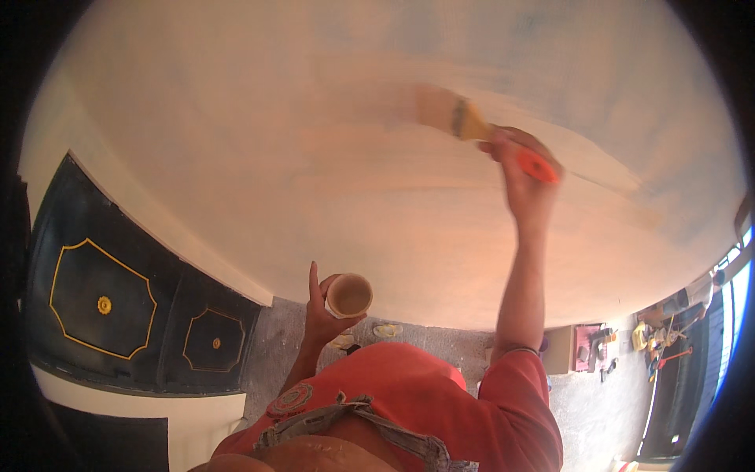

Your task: The person paints a ceiling using a paintbrush and a small container of paint. They repeatedly dip the brush into the container and apply paint to the ceiling surface in broad strokes.

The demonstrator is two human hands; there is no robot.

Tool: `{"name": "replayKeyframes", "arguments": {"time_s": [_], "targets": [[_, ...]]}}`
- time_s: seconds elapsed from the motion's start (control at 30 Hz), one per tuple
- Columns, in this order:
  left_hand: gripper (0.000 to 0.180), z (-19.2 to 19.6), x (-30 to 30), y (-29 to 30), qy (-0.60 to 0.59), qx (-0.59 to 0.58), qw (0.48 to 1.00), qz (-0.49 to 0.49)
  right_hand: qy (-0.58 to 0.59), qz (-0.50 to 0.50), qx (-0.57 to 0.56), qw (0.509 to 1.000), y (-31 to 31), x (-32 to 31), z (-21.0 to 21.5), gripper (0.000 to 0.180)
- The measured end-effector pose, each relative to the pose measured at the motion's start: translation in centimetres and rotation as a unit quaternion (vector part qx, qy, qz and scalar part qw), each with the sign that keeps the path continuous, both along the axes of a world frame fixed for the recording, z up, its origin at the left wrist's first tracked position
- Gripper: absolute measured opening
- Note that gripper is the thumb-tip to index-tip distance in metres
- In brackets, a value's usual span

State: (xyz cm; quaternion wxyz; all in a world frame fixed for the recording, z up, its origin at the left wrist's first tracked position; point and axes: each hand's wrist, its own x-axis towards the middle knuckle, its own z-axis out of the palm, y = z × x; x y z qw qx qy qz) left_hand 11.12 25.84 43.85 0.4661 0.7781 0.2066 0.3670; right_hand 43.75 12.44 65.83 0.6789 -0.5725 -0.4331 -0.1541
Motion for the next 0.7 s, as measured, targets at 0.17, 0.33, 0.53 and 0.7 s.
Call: {"name": "replayKeyframes", "arguments": {"time_s": [0.17,0.33,0.53,0.7], "targets": [[0.136,0.1,-0.4,0.9,0.004,0.021,0.999,-0.044,0.035,-0.095,0.027,0.995,-10.0,6.1,-1.5,0.028],[0.138,-0.1,-0.2,1.8,0.016,0.012,0.996,-0.087,0.036,-0.195,0.043,0.979,-20.4,12.5,-3.3,0.033],[0.14,0.1,-0.2,2.4,0.005,0.025,0.995,-0.093,0.051,-0.263,0.136,0.954,-27.1,15.6,-4.3,0.03],[0.141,0.3,0.0,1.9,0.001,0.036,0.996,-0.078,0.042,-0.37,0.193,0.908,-27.0,11.4,-5.3,0.027]]}}
